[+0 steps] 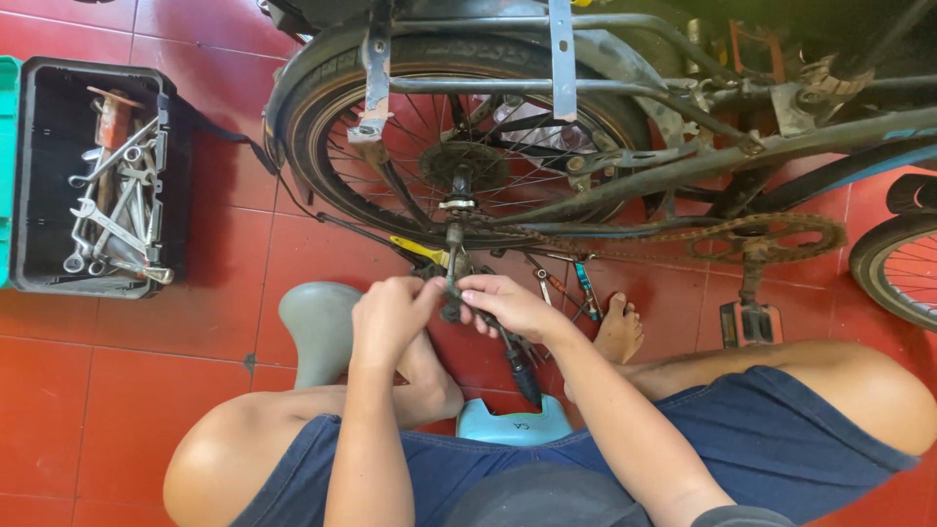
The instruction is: Loening bolts on the rear wheel of a bicycle using a wrench and screwdriver.
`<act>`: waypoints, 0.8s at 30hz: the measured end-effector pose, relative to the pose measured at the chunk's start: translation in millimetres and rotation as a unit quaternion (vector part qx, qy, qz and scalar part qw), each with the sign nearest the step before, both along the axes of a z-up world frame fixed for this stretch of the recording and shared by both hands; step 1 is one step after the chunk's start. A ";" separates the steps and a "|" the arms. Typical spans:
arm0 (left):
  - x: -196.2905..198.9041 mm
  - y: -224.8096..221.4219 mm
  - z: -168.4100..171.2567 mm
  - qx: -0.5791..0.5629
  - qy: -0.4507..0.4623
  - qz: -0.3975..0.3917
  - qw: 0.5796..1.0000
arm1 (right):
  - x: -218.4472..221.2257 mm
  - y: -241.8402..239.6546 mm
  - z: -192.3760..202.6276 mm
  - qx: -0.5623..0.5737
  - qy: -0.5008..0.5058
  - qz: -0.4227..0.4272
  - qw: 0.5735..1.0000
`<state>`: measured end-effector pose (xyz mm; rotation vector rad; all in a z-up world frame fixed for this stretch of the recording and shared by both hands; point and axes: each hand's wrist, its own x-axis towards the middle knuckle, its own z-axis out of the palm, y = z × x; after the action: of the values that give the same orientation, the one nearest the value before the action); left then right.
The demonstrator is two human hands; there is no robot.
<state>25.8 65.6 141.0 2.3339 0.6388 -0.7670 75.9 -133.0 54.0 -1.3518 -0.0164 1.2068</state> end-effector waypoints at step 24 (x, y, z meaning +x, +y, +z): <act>8.9 -41.2 -21.1 -0.088 -0.256 -0.196 0.942 | -14.5 -36.8 -31.1 0.044 0.234 -0.086 0.967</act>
<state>34.8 24.3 119.9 2.3743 -0.1227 -0.3253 61.3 -169.8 23.0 -0.9444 0.3719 1.3330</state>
